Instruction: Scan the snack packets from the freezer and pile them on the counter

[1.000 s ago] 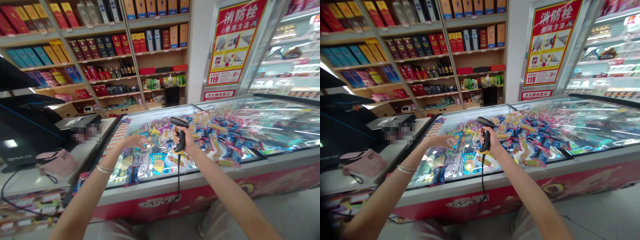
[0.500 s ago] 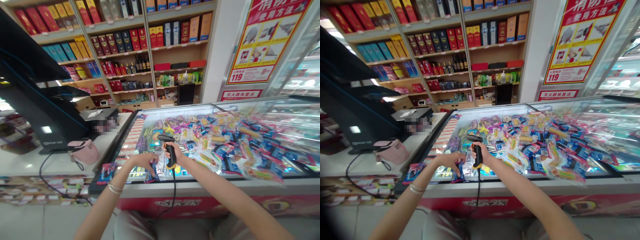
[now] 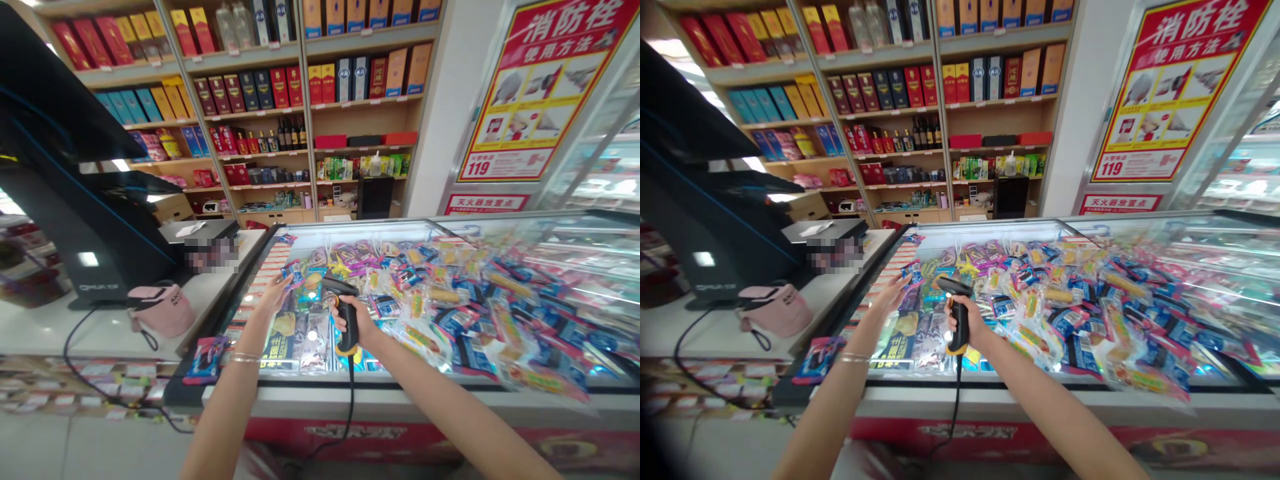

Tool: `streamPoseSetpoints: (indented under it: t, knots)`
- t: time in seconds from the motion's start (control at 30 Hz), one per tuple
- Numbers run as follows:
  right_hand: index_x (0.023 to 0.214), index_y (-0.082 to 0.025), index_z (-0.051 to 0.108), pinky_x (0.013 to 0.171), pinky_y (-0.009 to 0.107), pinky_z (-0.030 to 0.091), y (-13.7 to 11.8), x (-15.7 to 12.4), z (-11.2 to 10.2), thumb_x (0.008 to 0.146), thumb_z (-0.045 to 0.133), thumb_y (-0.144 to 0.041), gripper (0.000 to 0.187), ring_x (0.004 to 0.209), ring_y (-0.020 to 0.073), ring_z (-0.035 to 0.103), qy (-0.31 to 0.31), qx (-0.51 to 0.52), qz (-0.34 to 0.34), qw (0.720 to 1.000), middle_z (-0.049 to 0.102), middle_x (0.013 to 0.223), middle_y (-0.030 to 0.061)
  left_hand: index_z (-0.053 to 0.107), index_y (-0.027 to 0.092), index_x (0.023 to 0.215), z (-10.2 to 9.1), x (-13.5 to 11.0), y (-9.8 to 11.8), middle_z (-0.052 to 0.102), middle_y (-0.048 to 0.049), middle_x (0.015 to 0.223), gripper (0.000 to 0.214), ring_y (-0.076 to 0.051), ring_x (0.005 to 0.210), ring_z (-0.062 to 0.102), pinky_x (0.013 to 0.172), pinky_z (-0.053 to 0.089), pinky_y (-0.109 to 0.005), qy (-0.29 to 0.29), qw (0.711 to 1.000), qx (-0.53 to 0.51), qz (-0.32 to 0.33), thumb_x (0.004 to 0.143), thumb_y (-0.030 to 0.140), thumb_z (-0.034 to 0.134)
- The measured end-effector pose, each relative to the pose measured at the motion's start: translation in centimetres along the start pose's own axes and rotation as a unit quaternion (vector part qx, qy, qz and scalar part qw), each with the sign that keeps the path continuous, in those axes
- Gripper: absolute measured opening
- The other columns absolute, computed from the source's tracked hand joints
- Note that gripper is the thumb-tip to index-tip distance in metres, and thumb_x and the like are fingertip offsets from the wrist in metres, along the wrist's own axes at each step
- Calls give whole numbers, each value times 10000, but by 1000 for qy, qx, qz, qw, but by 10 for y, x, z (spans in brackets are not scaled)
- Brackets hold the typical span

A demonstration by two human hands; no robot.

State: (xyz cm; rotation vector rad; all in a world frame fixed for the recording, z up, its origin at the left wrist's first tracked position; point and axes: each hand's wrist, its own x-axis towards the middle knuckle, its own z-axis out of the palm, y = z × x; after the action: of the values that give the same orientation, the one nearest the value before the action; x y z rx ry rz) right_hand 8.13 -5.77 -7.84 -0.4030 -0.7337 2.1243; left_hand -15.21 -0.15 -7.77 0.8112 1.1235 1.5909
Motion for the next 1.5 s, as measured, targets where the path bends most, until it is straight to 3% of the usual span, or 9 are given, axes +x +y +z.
streamPoseSetpoints:
  t: [0.17,0.4,0.87,1.07,1.5]
  knots:
    - [726,-152,570,332,176,331,-1,-3,4,700,655,-342,210,366,48,386,-8,-2,-11,1000,559,581,-20,626,163,867,2,-9,1,695,-15,809,512,-131,713,640,676,490,-238,-3,1000,5,28,414,187,863]
    - [717,-157,568,327,175,334,-3,-5,7,678,668,-356,225,352,46,384,-15,-7,-17,1000,555,557,-29,541,162,750,12,-17,-6,625,28,660,449,-101,567,562,561,429,-219,31,988,100,115,440,256,852]
    - [722,-157,567,322,184,342,-1,-6,7,697,657,-349,213,348,50,388,-30,-5,-13,999,572,578,-15,502,172,749,12,-15,-11,626,46,657,474,-105,594,573,599,454,-228,36,986,117,117,445,273,851]
    - [713,-157,581,318,180,340,-2,-9,11,692,654,-350,207,347,48,384,-38,-5,-12,999,572,576,-18,612,173,950,12,-14,-9,703,-8,860,564,-151,775,642,739,502,-269,9,987,83,137,448,246,862]
    - [718,-154,571,319,178,338,-2,-10,12,699,661,-353,219,351,47,395,-39,-5,-18,999,571,589,-17,732,145,867,14,-17,-8,723,-26,798,486,-162,742,641,767,486,-285,11,988,104,114,416,258,874]
